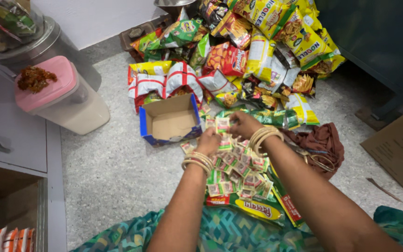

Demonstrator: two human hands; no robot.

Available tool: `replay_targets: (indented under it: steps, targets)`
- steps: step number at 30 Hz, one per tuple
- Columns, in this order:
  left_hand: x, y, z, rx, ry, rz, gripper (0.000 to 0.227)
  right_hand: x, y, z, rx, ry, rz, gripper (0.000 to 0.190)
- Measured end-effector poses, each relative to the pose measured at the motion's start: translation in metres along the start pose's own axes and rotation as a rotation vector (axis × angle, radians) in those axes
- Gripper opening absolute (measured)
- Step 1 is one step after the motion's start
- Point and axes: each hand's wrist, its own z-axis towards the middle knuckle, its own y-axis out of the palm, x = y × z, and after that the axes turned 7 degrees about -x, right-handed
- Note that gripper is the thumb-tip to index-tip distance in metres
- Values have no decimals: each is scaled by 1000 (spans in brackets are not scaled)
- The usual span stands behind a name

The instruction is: The person sits on the floor and organizes small green and white snack sachets by picking them up from a pile and placing them into a blue cardboard box. The person handles the sachets one by one, arranging them neatly inside the box.

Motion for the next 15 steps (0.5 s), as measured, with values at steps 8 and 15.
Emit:
replay_targets:
  steps: [8, 15]
  targets:
    - [13, -9, -21, 125, -92, 588, 37, 29, 5, 1, 251, 90, -437, 65]
    - [32, -47, -90, 224, -592, 670, 58, 4, 64, -25, 76, -176, -682, 44]
